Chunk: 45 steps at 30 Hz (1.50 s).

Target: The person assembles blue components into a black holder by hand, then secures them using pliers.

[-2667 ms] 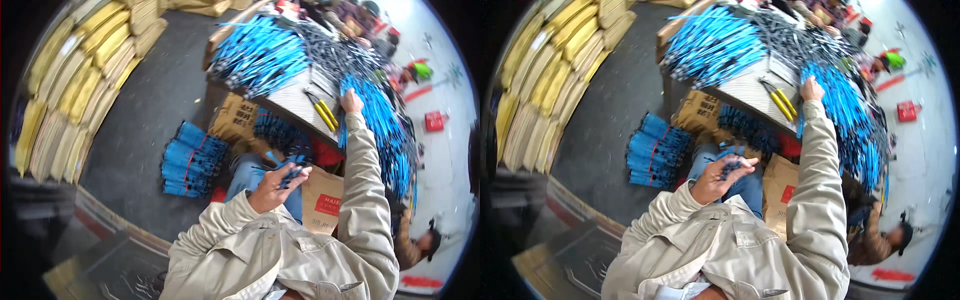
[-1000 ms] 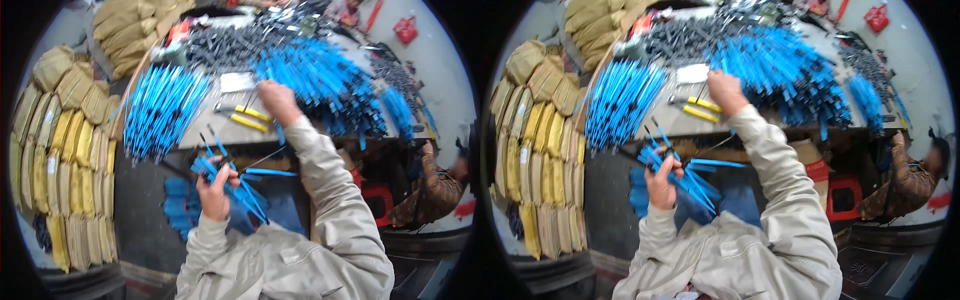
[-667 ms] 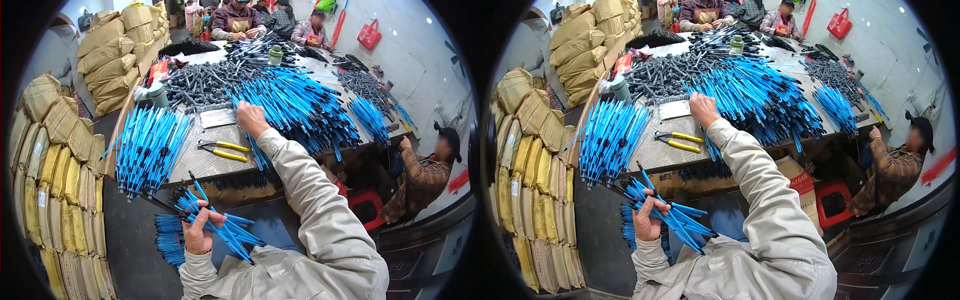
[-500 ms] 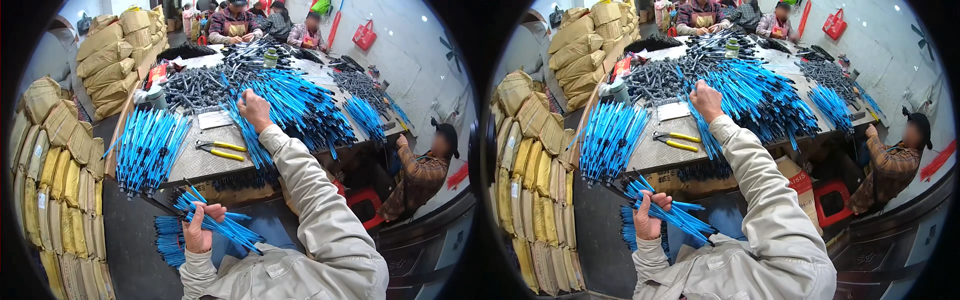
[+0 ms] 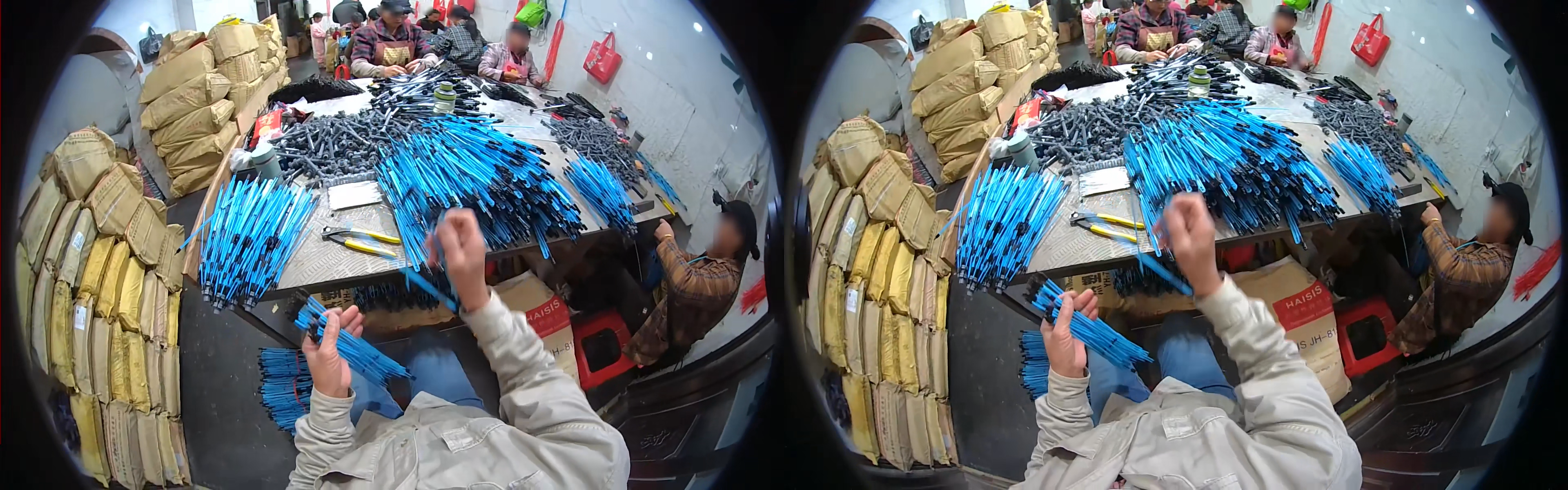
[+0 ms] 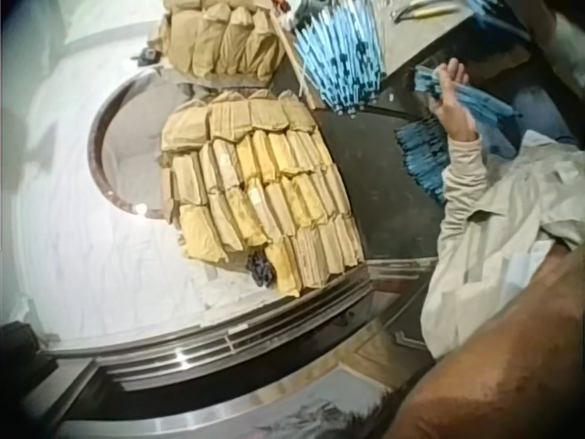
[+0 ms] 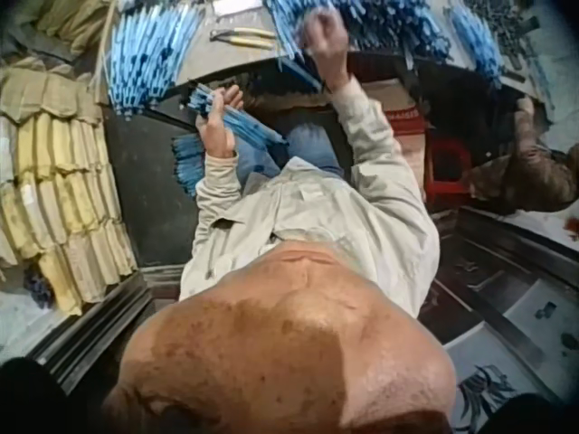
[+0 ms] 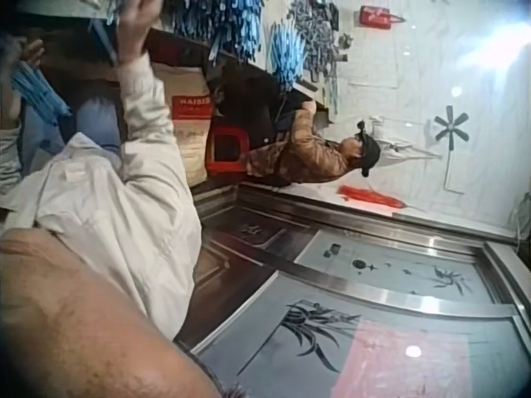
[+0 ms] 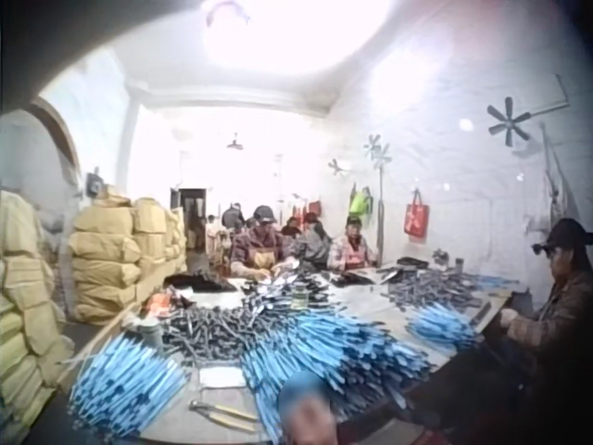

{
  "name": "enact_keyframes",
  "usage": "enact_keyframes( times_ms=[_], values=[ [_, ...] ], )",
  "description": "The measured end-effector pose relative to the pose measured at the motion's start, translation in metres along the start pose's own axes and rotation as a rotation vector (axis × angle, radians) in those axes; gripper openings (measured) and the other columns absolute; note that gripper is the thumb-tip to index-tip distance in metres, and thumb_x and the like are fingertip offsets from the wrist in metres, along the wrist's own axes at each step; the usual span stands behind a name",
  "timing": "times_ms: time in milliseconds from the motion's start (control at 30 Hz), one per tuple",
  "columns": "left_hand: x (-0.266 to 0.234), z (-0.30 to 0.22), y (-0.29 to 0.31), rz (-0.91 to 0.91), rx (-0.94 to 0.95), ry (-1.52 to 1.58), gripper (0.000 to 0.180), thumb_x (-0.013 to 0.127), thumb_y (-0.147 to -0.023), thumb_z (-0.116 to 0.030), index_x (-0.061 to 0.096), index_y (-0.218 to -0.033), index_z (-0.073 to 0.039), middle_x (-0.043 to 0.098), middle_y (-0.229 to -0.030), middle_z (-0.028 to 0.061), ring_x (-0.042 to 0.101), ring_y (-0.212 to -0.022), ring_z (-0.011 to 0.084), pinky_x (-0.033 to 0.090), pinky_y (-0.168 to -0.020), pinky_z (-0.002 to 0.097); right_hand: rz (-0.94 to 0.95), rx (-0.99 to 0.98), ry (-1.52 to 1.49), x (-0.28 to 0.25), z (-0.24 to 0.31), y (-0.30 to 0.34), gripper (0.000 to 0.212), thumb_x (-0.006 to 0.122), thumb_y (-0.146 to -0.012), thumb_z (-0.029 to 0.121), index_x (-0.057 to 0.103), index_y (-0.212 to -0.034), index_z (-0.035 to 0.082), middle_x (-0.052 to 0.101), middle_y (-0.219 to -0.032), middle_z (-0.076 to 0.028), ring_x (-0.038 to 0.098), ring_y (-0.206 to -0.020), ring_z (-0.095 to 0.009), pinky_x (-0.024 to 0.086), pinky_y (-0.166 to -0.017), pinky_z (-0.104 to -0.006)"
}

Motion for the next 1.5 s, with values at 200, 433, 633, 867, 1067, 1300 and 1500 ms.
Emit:
enact_keyframes(
  times_ms=[200,433,633,867,1067,1300,1500],
  values=[
    [0.023,0.015,-0.005,-0.015,0.032,0.027,0.022,0.052,-0.092,-0.019,0.054,-0.102,-0.001,0.064,-0.096,0.0183,0.064,-0.085,0.0248,0.053,-0.073,0.0350,0.194,0.191,0.128,0.020,-0.008,0.110,0.011,0.052,-0.088,0.001,0.046,-0.098,0.002,0.061,-0.070,-0.006,0.050,-0.051,-0.005,0.042,-0.048,-0.0183],
    [0.017,0.018,0.002,-0.022,0.043,0.040,0.022,0.050,-0.092,-0.019,0.054,-0.102,0.000,0.064,-0.094,0.0175,0.065,-0.082,0.0256,0.054,-0.072,0.0354,-0.075,-0.021,0.083,0.002,0.024,0.109,0.016,0.059,-0.085,0.003,0.051,-0.099,0.000,0.062,-0.075,-0.005,0.055,-0.058,-0.005,0.044,-0.052,-0.0181],
    [0.010,0.031,-0.008,-0.024,-0.059,0.007,0.021,0.048,-0.093,-0.019,0.054,-0.101,0.000,0.064,-0.094,0.0174,0.065,-0.083,0.0255,0.054,-0.072,0.0345,0.018,-0.077,-0.068,0.004,0.039,0.116,0.018,0.058,-0.085,0.003,0.050,-0.101,0.000,0.062,-0.077,-0.007,0.053,-0.059,-0.006,0.043,-0.051,-0.0178],
    [0.038,0.012,0.010,0.042,0.015,0.052,0.020,0.049,-0.093,-0.018,0.056,-0.099,-0.001,0.064,-0.091,0.0132,0.064,-0.080,0.0212,0.053,-0.069,0.0316,0.133,0.418,-0.110,0.023,-0.004,0.136,0.020,0.059,-0.084,0.000,0.049,-0.101,-0.001,0.060,-0.080,-0.006,0.050,-0.055,-0.005,0.042,-0.049,-0.0190],
    [0.043,0.011,0.016,0.019,-0.009,0.035,0.015,0.051,-0.092,-0.015,0.058,-0.097,-0.002,0.062,-0.082,0.0078,0.062,-0.075,0.0183,0.052,-0.065,0.0291,0.193,0.348,-0.138,0.026,-0.007,0.138,0.019,0.061,-0.084,0.001,0.053,-0.102,-0.001,0.056,-0.081,-0.001,0.051,-0.061,-0.002,0.041,-0.051,-0.0173],
    [0.034,0.014,0.013,0.103,0.080,0.095,0.010,0.058,-0.088,-0.011,0.058,-0.093,-0.003,0.064,-0.077,0.0100,0.061,-0.066,0.0178,0.049,-0.061,0.0291,0.192,0.417,-0.223,0.022,-0.013,0.138,0.018,0.061,-0.084,0.002,0.054,-0.101,0.000,0.054,-0.088,0.000,0.052,-0.066,-0.003,0.042,-0.055,-0.0173],
    [0.044,-0.006,0.033,0.293,-0.006,0.105,0.012,0.061,-0.084,-0.008,0.059,-0.096,-0.005,0.065,-0.083,0.0146,0.063,-0.075,0.0231,0.051,-0.069,0.0341,0.164,0.518,-0.369,0.020,-0.027,0.136,0.020,0.064,-0.082,0.005,0.054,-0.099,0.001,0.053,-0.094,-0.003,0.053,-0.082,-0.006,0.043,-0.069,-0.0195]
  ],
)
Point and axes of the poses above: each hand's wrist, its own y-axis away from the middle knuckle, its own x-axis out of the palm, z = x × y, the point moved 4 cm from there along -y, towards the middle knuckle
